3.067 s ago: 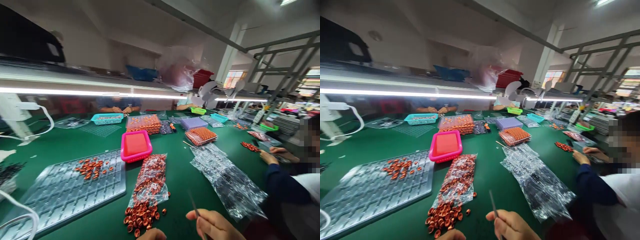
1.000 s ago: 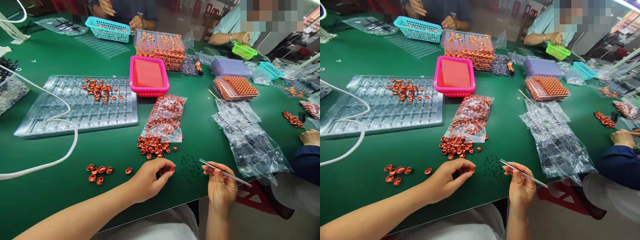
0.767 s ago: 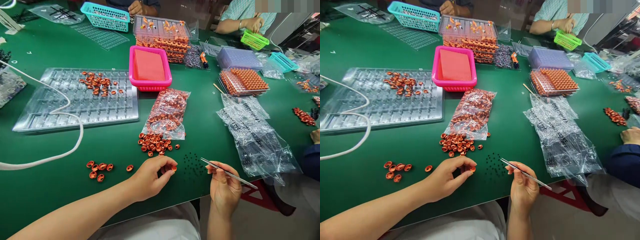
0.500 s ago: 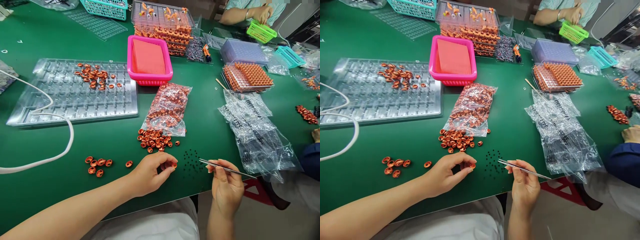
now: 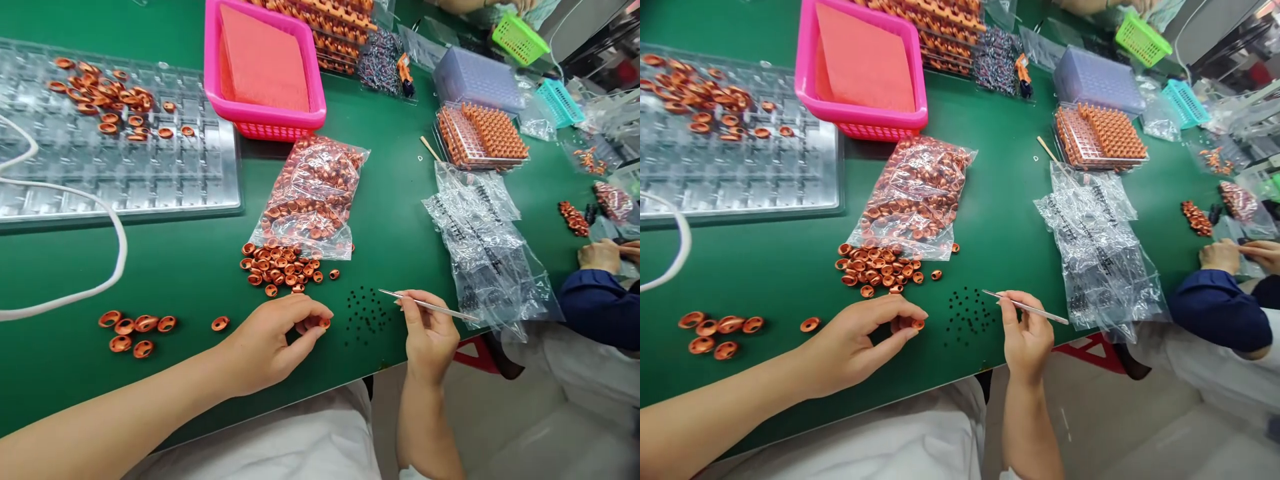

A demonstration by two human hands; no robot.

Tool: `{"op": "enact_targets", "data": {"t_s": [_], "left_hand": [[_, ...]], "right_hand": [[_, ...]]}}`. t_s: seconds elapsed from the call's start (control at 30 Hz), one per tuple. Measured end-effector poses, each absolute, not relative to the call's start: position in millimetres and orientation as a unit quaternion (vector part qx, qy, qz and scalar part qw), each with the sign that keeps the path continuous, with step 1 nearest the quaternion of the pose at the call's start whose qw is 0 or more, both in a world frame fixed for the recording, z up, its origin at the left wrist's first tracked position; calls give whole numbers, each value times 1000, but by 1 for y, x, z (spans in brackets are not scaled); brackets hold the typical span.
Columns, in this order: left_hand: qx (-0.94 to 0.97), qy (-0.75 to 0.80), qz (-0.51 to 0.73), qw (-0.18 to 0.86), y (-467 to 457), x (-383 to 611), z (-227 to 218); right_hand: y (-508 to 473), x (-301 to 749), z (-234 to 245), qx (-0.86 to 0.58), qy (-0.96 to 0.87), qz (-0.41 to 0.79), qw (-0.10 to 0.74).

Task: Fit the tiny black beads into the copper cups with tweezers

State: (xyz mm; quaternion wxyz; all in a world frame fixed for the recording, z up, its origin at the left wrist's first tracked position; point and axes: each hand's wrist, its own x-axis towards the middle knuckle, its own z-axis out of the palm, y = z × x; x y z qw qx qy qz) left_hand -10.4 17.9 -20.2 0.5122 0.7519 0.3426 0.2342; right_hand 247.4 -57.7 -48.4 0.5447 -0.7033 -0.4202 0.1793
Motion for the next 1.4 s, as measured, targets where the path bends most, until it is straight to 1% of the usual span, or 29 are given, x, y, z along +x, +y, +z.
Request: {"op": "enact_targets", "data": {"t_s": [0.23,0.43,0.7,0.97,1.4], "left_hand": [[751,345,219,519,18,-13,-18],[746,341,232,523,17,-14,-22],[745,339,233,525,18,-12,-21],[744,340,236,524,16,-13,-22],[747,343,229,522,17,-13,-22]], "right_hand": [[-59,247,-49,-699,-466,156,519],[-57,246,-47,-694,-500,139,499],[-57,246,-44,-666,-529,159,501],[-58,246,-48,-678,-512,145,507],[-55,246,-45,-653,-533,170,510]]}}
